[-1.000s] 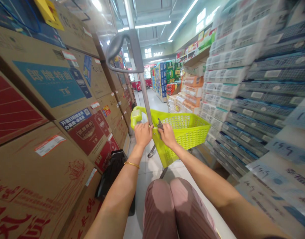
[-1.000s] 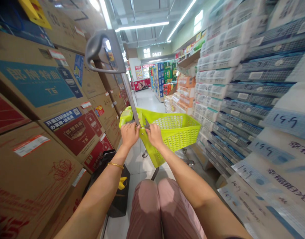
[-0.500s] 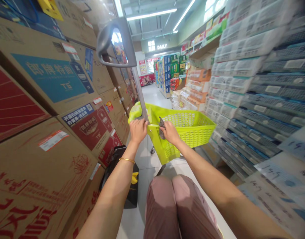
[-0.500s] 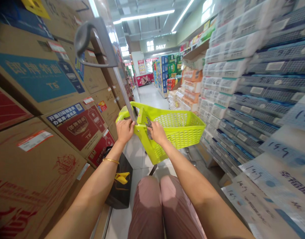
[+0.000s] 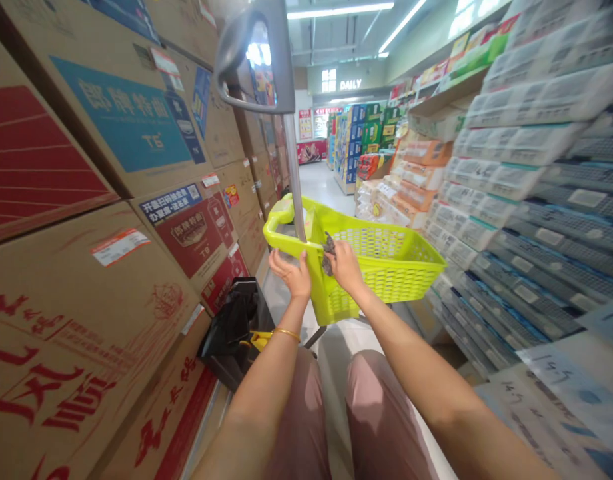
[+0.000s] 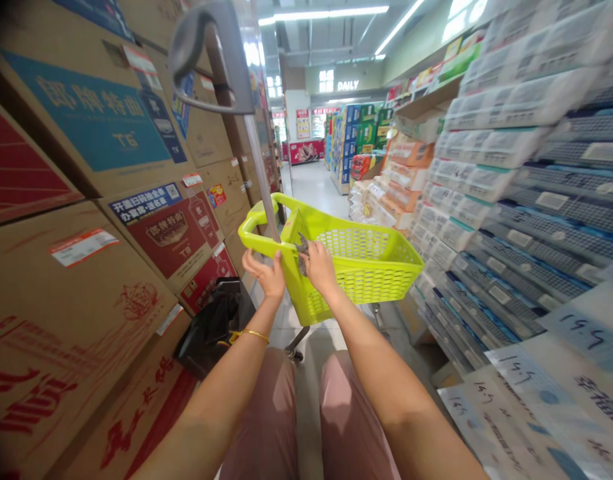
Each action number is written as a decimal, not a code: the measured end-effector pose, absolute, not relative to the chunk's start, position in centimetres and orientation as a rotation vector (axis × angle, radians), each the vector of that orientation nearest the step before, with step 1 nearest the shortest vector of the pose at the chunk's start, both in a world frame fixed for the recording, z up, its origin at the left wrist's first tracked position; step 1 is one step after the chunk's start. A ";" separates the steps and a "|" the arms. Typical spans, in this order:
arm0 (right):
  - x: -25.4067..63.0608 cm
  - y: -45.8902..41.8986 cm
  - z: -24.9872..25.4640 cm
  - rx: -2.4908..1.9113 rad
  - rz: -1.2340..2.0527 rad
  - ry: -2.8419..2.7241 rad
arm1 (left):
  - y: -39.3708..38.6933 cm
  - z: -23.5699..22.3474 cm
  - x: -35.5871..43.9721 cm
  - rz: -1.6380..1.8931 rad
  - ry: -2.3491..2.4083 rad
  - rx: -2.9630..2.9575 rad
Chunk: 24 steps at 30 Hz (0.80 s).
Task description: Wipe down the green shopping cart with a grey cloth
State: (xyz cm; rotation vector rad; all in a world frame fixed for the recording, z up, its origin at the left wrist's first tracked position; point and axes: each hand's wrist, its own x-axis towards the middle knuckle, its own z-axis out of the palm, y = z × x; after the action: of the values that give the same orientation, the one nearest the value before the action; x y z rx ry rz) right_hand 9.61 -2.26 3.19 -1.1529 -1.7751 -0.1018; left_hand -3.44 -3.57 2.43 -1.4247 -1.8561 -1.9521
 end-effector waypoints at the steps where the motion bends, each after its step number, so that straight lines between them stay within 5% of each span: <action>1: 9.6 -2.2 3.1 -1.154 -0.102 -1.768 | -3.4 2.0 -3.1 -2.030 -1.897 -1.355; 24: 6.5 -1.5 2.2 -0.920 -0.265 -1.942 | -0.7 -2.3 -3.2 -2.690 -1.588 -1.943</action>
State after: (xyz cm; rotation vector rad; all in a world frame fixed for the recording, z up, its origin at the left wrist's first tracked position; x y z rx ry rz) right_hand 6.53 -1.54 2.16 -0.9201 -1.9420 -0.2653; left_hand -3.21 -0.75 -2.29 -1.9431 -1.5882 -2.6902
